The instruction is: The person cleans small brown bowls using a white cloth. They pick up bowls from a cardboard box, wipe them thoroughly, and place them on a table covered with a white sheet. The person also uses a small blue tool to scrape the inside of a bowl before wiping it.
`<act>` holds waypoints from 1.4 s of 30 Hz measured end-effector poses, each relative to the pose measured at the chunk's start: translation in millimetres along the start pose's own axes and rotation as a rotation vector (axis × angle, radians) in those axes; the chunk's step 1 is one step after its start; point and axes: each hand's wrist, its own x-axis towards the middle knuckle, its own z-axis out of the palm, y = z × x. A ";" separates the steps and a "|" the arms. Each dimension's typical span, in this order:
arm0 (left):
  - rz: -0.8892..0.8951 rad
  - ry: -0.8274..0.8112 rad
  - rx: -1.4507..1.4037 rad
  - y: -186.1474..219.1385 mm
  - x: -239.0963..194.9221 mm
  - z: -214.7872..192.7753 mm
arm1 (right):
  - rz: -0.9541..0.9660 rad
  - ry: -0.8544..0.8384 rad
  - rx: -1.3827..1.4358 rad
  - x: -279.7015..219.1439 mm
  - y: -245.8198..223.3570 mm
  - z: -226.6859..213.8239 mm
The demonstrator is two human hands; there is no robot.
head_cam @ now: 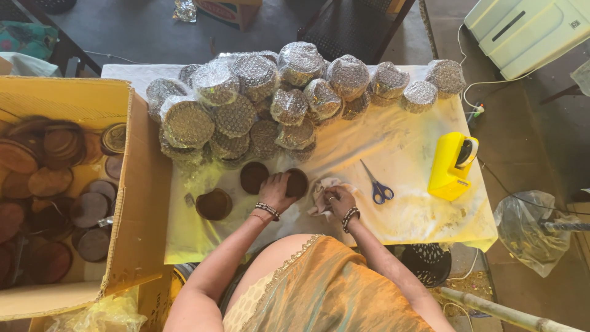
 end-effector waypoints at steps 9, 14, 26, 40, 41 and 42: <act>0.000 -0.014 0.082 15.1 -8.0 -1.0 | -0.007 -0.029 0.073 7.9 14.2 -2.1; 0.026 0.075 0.036 8.0 -14.1 -13.8 | -0.010 -0.044 0.086 11.0 19.8 -5.1; -0.060 0.011 -0.221 -46.8 -36.1 -95.8 | 0.111 -0.062 0.191 13.2 3.5 -16.4; 0.071 0.219 -0.230 -81.0 -119.5 -351.5 | 0.127 0.047 0.154 13.9 5.4 -16.3; -0.004 0.245 -0.195 -96.2 -124.2 -364.4 | 0.114 0.060 0.137 14.6 7.7 -16.4; -0.079 0.271 -0.160 -111.2 -128.9 -377.2 | 0.102 0.073 0.121 15.4 10.0 -16.7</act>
